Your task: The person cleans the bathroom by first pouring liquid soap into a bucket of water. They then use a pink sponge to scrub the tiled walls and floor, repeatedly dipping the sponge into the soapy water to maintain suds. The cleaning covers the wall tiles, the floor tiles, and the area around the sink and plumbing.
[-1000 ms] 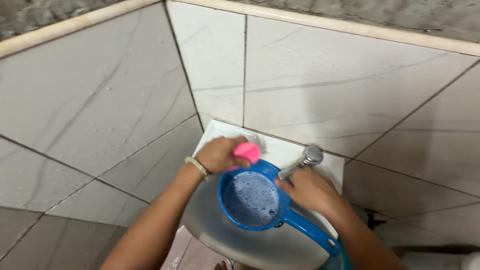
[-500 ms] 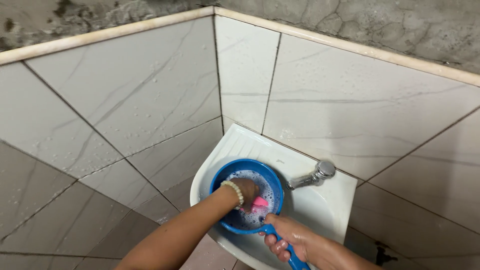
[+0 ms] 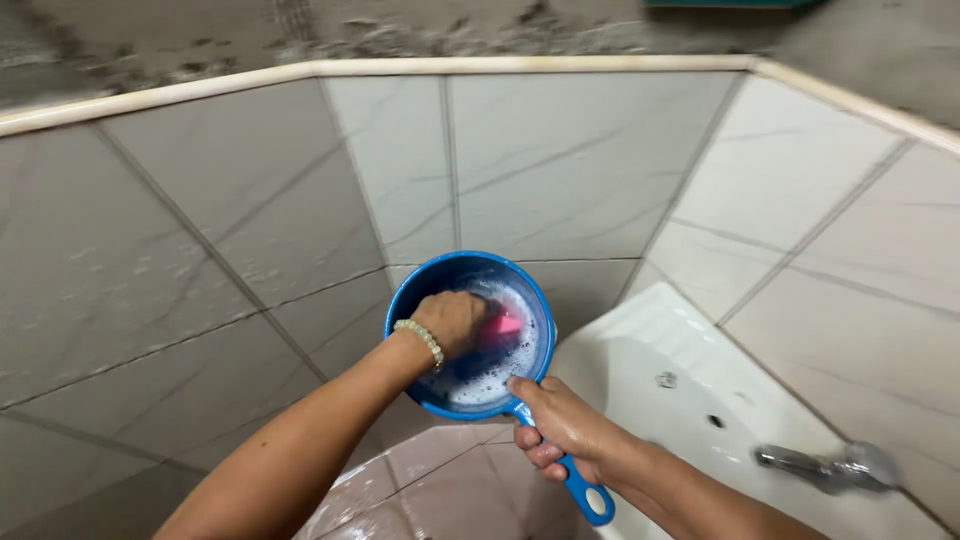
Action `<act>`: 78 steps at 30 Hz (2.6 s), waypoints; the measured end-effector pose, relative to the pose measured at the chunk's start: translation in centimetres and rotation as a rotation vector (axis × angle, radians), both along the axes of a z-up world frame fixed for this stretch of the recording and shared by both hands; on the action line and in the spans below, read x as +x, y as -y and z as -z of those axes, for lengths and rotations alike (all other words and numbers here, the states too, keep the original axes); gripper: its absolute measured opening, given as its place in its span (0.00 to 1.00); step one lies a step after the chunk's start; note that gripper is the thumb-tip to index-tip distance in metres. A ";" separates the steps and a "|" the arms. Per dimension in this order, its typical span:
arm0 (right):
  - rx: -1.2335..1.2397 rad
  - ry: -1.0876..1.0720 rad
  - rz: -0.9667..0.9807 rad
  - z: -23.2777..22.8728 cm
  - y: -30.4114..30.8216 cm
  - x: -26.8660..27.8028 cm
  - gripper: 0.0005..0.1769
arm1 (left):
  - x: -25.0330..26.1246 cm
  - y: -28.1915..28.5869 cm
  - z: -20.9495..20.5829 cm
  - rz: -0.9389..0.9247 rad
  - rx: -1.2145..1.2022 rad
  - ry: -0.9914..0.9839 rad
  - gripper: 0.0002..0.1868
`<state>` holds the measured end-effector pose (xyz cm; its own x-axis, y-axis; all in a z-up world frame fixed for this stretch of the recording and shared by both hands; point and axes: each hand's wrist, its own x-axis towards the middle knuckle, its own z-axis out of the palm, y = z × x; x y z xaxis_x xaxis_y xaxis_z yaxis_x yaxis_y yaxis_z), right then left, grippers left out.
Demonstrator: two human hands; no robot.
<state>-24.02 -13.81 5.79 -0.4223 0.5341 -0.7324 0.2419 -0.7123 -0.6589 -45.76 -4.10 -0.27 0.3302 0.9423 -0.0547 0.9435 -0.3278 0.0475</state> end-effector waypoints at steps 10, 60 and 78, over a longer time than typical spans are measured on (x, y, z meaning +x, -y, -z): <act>-0.062 -0.048 -0.253 2.7 -3.9 -16.9 0.19 | -18.0 5.5 -10.7 -0.037 0.530 0.239 0.12; -0.079 -0.017 -0.737 5.2 -1.0 -35.8 0.22 | -36.3 11.5 -10.4 -0.865 1.688 0.426 0.26; -0.045 -0.058 -0.808 4.9 7.5 -47.5 0.25 | -42.0 17.0 -12.7 -0.579 1.477 0.349 0.36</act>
